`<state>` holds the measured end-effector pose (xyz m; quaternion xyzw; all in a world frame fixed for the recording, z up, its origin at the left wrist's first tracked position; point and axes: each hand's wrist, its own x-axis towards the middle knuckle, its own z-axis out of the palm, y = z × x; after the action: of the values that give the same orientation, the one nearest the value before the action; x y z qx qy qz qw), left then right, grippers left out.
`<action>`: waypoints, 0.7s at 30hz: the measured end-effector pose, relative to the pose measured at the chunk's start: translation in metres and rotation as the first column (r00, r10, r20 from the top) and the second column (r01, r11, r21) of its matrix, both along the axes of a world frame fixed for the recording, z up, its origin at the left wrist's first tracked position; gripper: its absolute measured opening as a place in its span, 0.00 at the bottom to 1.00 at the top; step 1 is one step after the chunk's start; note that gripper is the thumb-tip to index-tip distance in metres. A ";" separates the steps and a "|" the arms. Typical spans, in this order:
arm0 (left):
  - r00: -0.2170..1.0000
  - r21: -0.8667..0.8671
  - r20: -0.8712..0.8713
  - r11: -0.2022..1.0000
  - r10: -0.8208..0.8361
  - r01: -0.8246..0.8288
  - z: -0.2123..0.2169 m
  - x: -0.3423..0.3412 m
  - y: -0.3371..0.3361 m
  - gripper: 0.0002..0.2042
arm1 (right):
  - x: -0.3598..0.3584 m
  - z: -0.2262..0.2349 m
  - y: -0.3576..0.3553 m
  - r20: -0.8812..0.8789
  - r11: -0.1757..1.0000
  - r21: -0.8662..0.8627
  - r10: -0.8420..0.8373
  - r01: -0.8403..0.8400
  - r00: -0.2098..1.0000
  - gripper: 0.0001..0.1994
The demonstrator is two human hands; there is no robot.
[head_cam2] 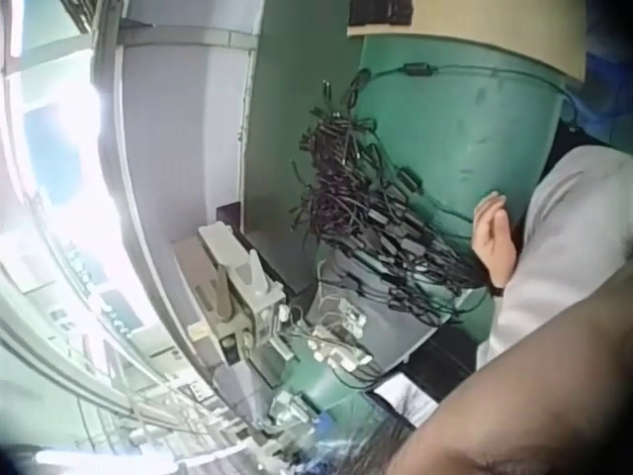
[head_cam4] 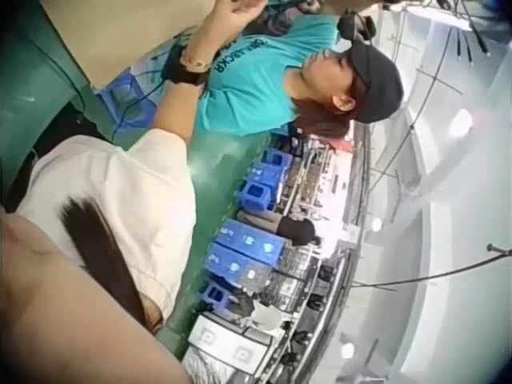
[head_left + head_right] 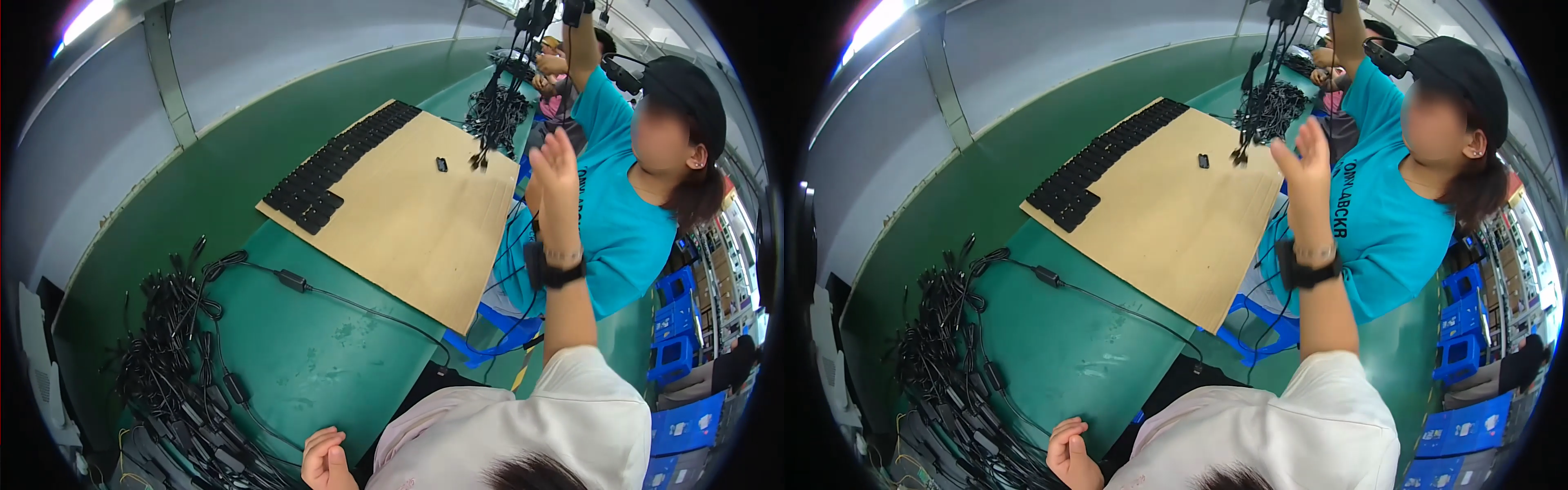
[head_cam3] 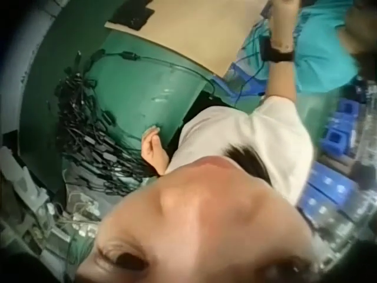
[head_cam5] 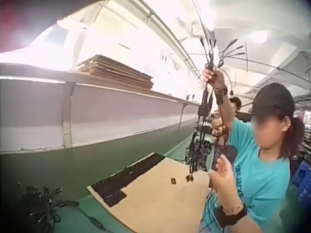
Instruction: The person picks up a cable and its plastic housing pieces, fits the circuit board into one piece, and snaps the second piece over it. They press the assembly together by hand before placing the completed cable onto a pile and repeating the process.
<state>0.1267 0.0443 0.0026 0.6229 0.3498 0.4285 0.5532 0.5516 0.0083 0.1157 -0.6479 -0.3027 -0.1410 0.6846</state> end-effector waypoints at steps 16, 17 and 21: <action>0.983 -0.083 0.139 0.991 0.120 -0.109 -0.022 -0.014 -0.016 0.04 | -0.004 0.113 0.082 -0.315 0.712 0.181 0.695 -0.678 0.646 0.11; 0.988 -0.067 0.112 0.993 0.104 -0.096 -0.023 -0.013 -0.014 0.05 | -0.006 0.122 0.074 -0.291 0.647 0.217 0.757 -0.731 0.585 0.09; 0.990 -0.049 0.135 0.998 0.041 -0.034 -0.023 -0.008 -0.008 0.05 | 0.023 0.178 0.062 -0.411 0.120 0.370 0.910 -0.921 -0.046 0.06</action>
<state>0.1187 0.0360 -0.0202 0.5726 0.3327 0.4721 0.5818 0.5742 0.0703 0.2938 -0.2938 -0.4421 0.5467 0.6476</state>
